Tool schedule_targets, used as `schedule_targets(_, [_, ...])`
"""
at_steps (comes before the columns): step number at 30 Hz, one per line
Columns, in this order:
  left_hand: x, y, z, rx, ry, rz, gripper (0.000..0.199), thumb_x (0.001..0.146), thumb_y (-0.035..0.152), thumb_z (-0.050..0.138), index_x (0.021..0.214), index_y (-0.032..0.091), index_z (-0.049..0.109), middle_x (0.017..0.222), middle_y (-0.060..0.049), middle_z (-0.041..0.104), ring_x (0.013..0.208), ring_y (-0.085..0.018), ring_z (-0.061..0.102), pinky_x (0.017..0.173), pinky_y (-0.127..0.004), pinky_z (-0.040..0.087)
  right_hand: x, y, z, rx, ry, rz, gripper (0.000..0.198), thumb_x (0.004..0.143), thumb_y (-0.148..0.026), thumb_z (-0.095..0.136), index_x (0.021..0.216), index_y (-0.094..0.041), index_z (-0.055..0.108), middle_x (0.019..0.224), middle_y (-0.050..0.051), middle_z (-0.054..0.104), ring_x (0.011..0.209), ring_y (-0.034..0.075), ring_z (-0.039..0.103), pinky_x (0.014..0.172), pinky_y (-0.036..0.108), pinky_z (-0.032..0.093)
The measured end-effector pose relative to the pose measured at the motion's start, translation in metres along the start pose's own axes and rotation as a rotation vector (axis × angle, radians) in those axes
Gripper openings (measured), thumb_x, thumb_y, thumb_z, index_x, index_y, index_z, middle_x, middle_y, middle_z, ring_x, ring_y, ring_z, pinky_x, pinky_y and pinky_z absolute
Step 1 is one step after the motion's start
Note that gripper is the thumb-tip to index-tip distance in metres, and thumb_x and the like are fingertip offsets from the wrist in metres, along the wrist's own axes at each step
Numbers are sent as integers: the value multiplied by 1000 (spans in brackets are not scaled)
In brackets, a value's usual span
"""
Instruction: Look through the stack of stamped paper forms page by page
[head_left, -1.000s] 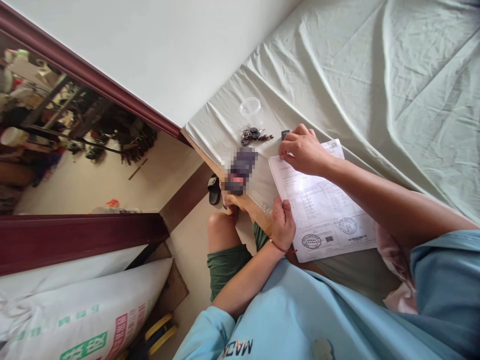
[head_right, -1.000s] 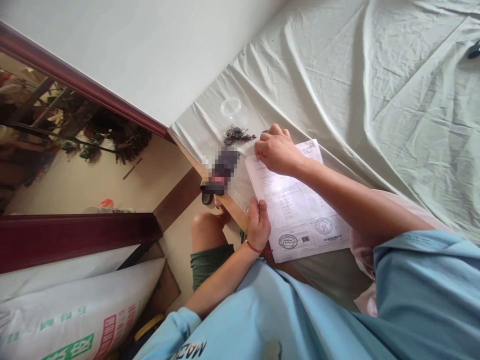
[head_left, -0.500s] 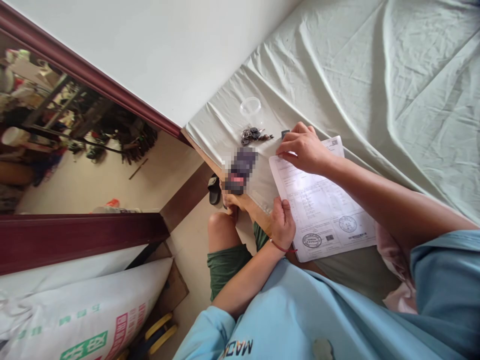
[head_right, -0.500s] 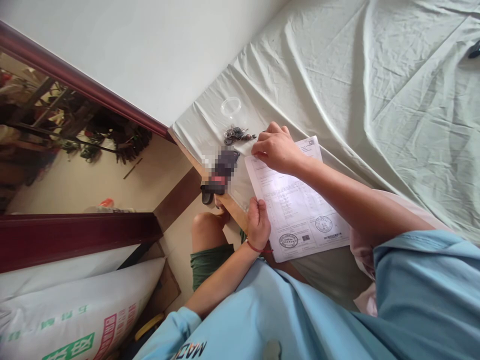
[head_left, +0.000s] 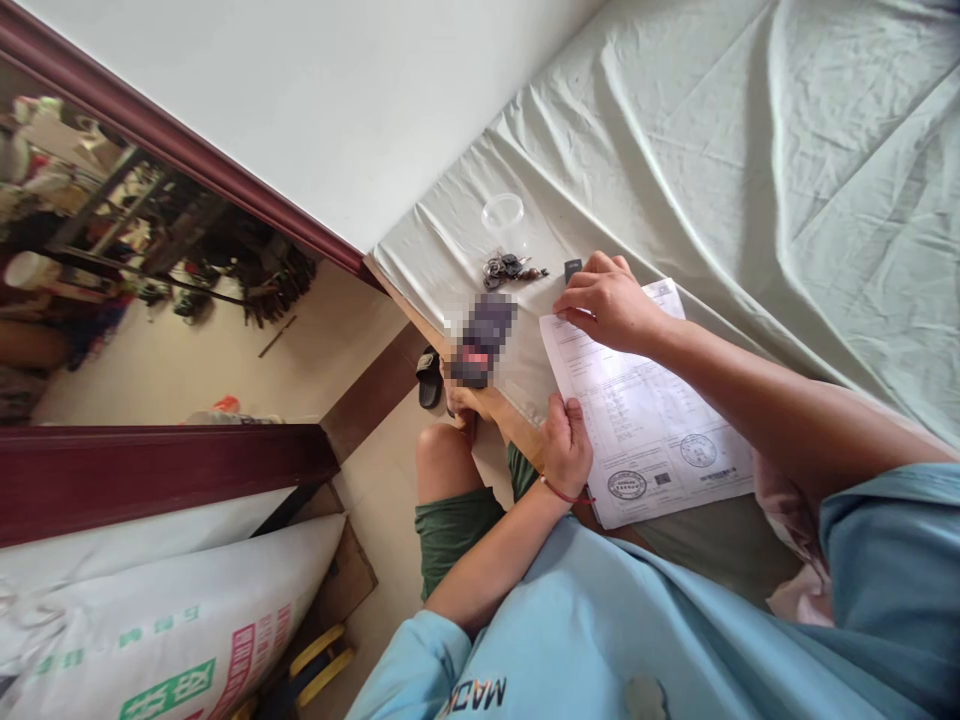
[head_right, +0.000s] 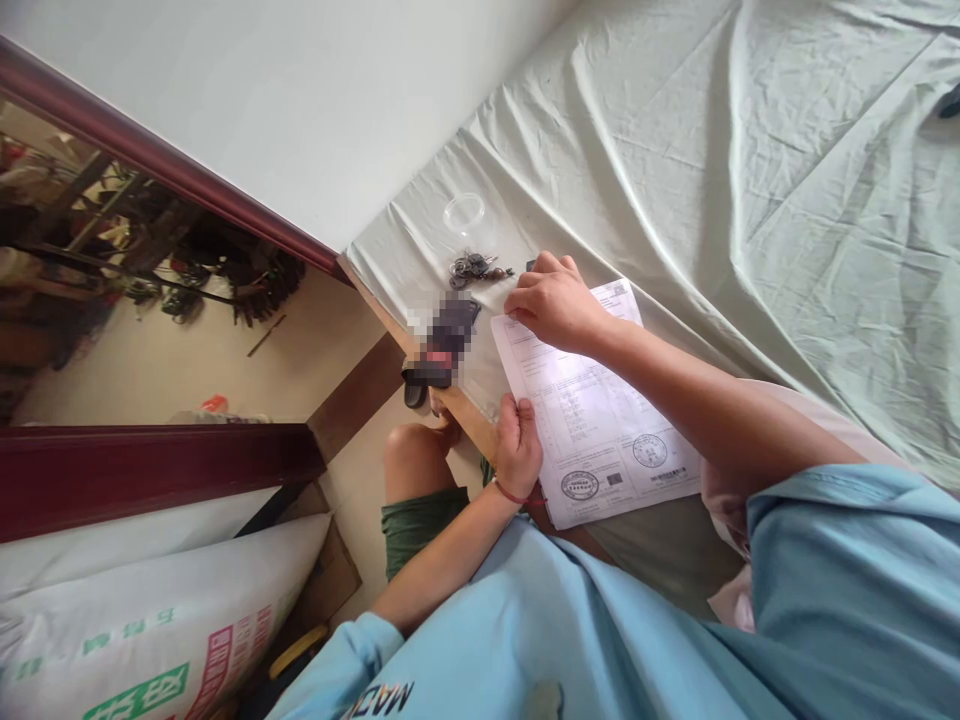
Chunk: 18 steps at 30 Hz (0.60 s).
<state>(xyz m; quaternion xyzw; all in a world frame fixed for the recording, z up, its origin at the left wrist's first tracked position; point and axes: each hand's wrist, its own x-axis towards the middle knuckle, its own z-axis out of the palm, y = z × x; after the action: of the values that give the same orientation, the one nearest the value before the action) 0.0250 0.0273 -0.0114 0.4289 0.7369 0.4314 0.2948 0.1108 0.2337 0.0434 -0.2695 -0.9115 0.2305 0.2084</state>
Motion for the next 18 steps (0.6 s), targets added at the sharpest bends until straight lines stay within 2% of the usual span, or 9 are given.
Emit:
schedule_targets(3, [-1, -2, 1, -4, -2, 19, 50, 108, 72, 35, 93, 26, 47, 75, -2, 61, 71, -21, 60, 68, -34, 45, -1, -3, 1, -22, 14, 11, 36, 107, -33, 46, 98, -24, 80, 103, 12, 77, 114, 33, 51, 100, 52, 30])
schedule_targets(6, [-5, -5, -1, -11, 8, 45, 53, 106, 76, 35, 91, 26, 46, 74, 0, 58, 69, -20, 57, 67, -33, 45, -4, -4, -6, -31, 20, -42, 37, 108, -36, 45, 106, -25, 80, 115, 12, 77, 126, 36, 48, 106, 55, 27])
schedule_targets(9, [-7, -8, -5, -34, 5, 58, 54, 105, 77, 37, 89, 26, 47, 73, 0, 56, 68, -19, 56, 68, -33, 46, -6, -1, -19, 8, -43, -122, 39, 109, -37, 42, 103, -25, 80, 105, 10, 78, 124, 34, 52, 111, 55, 26])
schedule_targets(11, [-6, -10, -9, -85, -11, 50, 53, 105, 76, 40, 93, 25, 52, 81, -2, 63, 77, -20, 61, 75, -34, 51, -8, 2, -27, 41, -90, -142, 39, 108, -37, 43, 100, -24, 79, 98, 10, 77, 117, 32, 55, 109, 53, 29])
schedule_targets(13, [-1, -11, -11, -154, -26, 23, 53, 105, 75, 43, 106, 24, 57, 97, -6, 71, 92, -22, 68, 88, -36, 56, -10, 3, -32, 74, -105, -133, 38, 107, -37, 44, 99, -23, 78, 100, 10, 76, 112, 30, 57, 104, 49, 34])
schedule_targets(15, [6, -9, -12, -212, -35, -5, 54, 106, 73, 45, 117, 23, 61, 112, -10, 75, 108, -24, 71, 100, -39, 56, -13, 2, -32, 104, -96, -120, 38, 107, -37, 43, 99, -22, 77, 102, 11, 75, 110, 29, 57, 99, 46, 38])
schedule_targets(18, [14, -4, -9, -295, -81, -38, 55, 105, 71, 50, 119, 22, 69, 123, -13, 78, 123, -27, 71, 111, -42, 54, -18, -1, -28, 105, -84, -89, 39, 107, -37, 43, 93, -21, 75, 98, 11, 75, 108, 29, 58, 95, 45, 39])
